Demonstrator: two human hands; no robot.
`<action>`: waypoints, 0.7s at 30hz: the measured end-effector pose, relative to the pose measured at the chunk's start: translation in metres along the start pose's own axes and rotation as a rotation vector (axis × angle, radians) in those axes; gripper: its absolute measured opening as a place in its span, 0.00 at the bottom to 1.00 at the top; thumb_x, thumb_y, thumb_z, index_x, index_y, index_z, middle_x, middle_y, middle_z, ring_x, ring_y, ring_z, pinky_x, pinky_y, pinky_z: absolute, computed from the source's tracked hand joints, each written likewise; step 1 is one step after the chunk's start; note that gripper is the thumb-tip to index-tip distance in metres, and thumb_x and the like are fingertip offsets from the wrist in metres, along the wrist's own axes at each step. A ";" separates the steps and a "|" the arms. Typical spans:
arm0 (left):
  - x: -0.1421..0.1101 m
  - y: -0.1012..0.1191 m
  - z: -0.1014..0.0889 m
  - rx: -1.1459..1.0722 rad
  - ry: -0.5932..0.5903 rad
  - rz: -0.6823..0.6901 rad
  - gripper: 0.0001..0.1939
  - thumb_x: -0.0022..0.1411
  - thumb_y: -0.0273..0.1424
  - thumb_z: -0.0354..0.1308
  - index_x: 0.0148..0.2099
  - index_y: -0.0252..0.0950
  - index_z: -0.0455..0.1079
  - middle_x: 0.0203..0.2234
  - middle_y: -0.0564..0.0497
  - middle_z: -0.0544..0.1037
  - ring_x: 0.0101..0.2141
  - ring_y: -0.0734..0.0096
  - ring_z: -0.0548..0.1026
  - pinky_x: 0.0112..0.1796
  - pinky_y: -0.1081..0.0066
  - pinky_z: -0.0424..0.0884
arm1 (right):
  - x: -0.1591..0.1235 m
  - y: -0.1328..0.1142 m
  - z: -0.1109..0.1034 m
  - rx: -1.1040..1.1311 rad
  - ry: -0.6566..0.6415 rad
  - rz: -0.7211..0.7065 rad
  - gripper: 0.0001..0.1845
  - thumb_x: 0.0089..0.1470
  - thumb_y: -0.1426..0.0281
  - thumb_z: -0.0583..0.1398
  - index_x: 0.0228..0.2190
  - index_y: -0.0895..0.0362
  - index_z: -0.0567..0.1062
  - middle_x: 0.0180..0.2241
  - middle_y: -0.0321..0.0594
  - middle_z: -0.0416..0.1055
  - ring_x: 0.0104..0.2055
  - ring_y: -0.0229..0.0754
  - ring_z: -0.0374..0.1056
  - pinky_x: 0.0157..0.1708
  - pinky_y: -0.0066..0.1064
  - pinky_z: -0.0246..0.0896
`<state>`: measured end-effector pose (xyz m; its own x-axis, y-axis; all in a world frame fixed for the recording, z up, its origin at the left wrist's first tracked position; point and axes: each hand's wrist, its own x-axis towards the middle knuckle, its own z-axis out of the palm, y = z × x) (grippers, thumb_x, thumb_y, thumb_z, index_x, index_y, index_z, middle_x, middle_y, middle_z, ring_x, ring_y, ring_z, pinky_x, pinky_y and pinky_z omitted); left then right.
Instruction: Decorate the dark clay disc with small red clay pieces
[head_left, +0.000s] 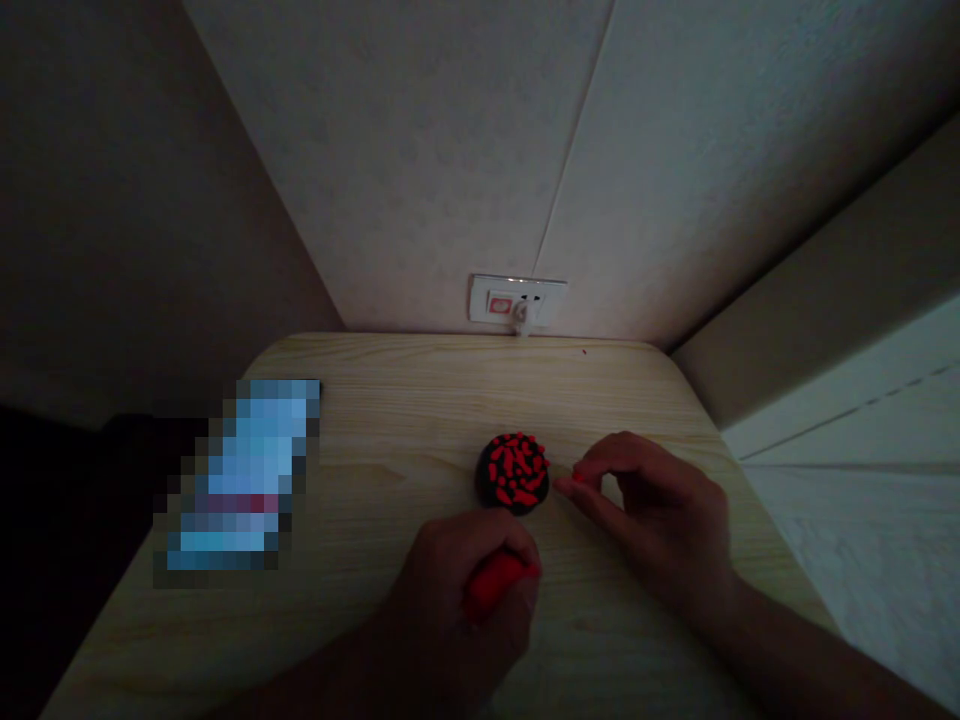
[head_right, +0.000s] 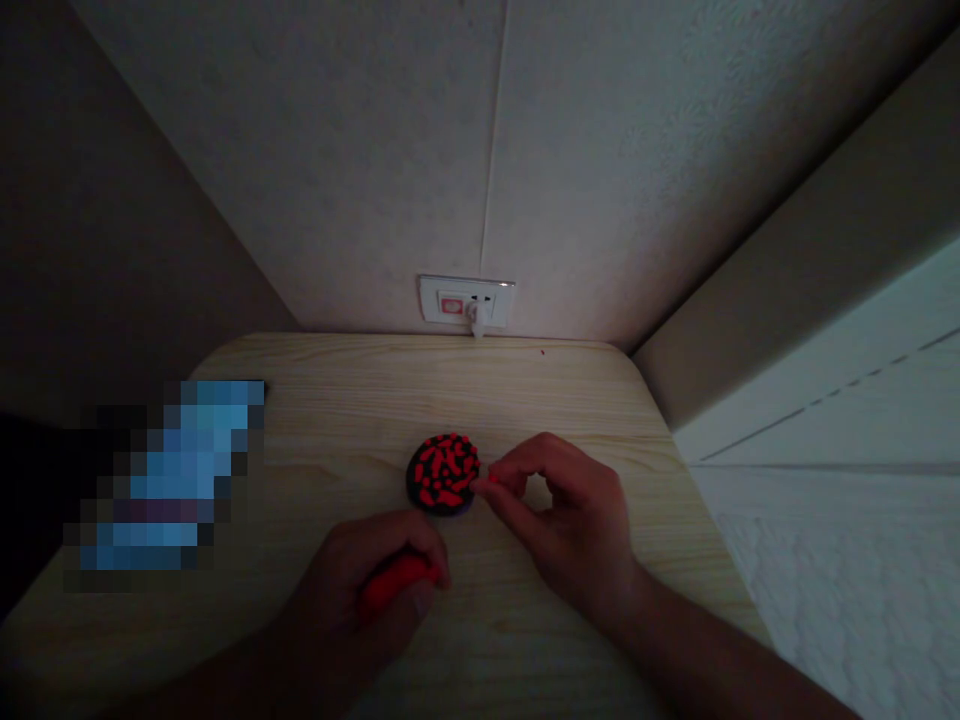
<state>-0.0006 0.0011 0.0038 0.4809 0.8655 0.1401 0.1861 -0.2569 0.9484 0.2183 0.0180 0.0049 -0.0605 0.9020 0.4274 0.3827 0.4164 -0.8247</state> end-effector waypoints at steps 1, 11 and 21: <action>0.000 0.000 0.000 0.004 0.002 0.003 0.04 0.61 0.25 0.55 0.34 0.37 0.71 0.23 0.56 0.73 0.24 0.75 0.70 0.28 0.76 0.64 | 0.000 -0.001 0.000 -0.005 -0.001 0.005 0.09 0.54 0.75 0.72 0.31 0.52 0.78 0.28 0.34 0.76 0.30 0.39 0.72 0.30 0.30 0.67; 0.000 -0.003 0.000 -0.016 -0.004 -0.012 0.04 0.61 0.25 0.56 0.34 0.36 0.71 0.23 0.55 0.73 0.24 0.75 0.69 0.27 0.76 0.64 | 0.002 -0.006 -0.003 -0.102 -0.010 0.004 0.09 0.64 0.74 0.64 0.43 0.52 0.83 0.34 0.37 0.82 0.31 0.37 0.76 0.30 0.28 0.70; 0.001 -0.001 0.001 -0.011 0.000 0.002 0.05 0.61 0.26 0.56 0.34 0.36 0.72 0.23 0.56 0.73 0.24 0.75 0.70 0.28 0.76 0.64 | 0.002 0.001 -0.001 -0.050 -0.003 -0.060 0.13 0.55 0.78 0.71 0.41 0.50 0.84 0.33 0.35 0.79 0.34 0.37 0.74 0.33 0.28 0.70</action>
<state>0.0002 0.0021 0.0025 0.4809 0.8652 0.1420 0.1757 -0.2538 0.9512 0.2200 0.0200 0.0051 -0.0875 0.8760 0.4743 0.4242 0.4636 -0.7779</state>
